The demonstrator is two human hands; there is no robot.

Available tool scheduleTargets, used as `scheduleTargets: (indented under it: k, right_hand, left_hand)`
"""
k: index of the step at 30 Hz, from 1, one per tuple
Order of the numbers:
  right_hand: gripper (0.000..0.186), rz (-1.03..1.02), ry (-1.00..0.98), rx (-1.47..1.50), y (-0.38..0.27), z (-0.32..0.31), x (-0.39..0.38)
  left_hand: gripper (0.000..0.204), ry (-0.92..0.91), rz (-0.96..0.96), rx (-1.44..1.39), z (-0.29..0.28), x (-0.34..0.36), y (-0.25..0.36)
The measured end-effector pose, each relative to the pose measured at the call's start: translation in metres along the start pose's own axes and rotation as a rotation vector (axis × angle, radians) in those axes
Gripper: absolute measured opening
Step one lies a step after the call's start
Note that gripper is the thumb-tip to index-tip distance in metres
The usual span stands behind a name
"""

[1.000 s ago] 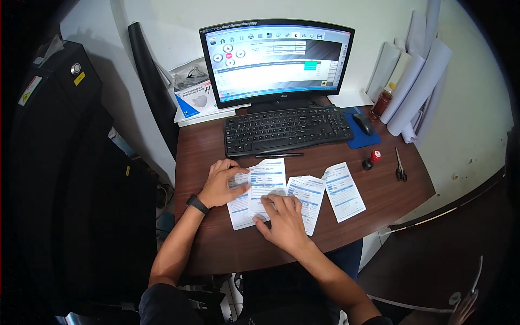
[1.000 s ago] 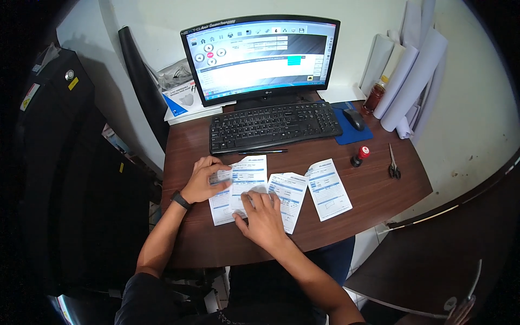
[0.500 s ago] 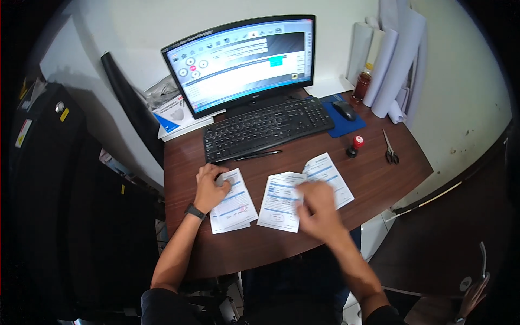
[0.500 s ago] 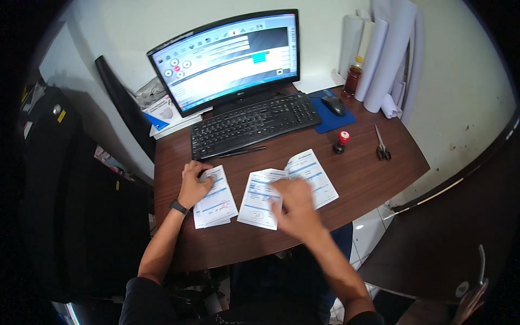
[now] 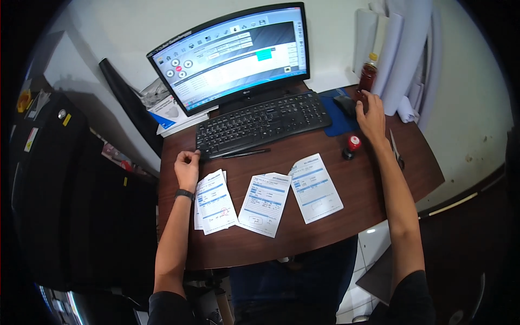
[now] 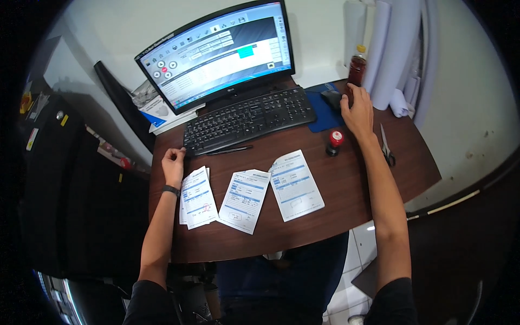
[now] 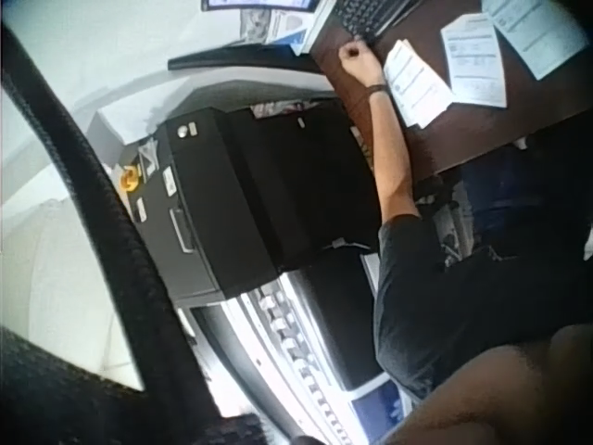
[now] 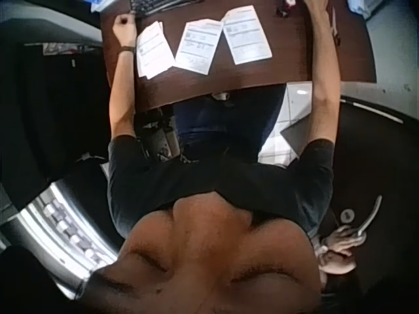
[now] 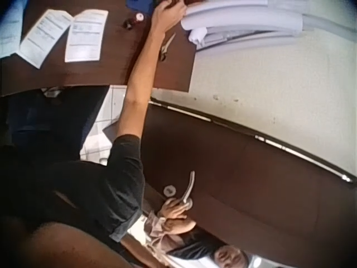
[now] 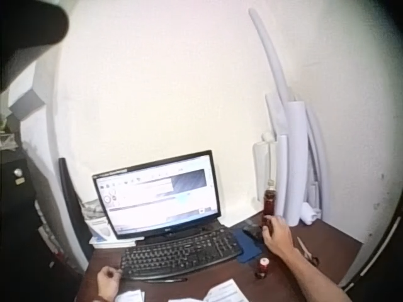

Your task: Checking print order forms and operating the printer control software on a computer.

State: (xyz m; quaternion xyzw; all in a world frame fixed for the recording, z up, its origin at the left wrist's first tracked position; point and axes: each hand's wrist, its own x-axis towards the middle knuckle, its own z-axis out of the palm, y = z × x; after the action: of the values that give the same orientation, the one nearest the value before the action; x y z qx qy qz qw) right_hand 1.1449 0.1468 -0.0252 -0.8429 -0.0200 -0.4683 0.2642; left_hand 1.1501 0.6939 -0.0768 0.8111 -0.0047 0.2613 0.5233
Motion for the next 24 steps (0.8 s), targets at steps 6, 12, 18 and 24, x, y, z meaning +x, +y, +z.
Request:
scheduleTargets:
  k: [6, 12, 18, 24]
  right_hand:
    - [0.046, 0.019, -0.146, -0.126, 0.017, 0.050, 0.004]
    - [0.048, -0.040, -0.310, -0.042, 0.026, 0.049, -0.002]
    - [0.045, -0.018, -0.351, -0.073, 0.028, 0.047, -0.003]
    - [0.041, 0.011, -0.358, 0.000, 0.016, 0.048, -0.001]
  left_hand:
    - [0.013, 0.024, 0.007, 0.144, 0.003, -0.004, 0.010]
    - [0.021, 0.246, 0.117, 0.059, -0.001, -0.009, 0.021]
    - [0.019, 0.174, 0.440, 0.433, 0.005, -0.027, 0.066]
    - [0.045, -0.041, 0.122, 0.447, -0.001, -0.024, 0.037]
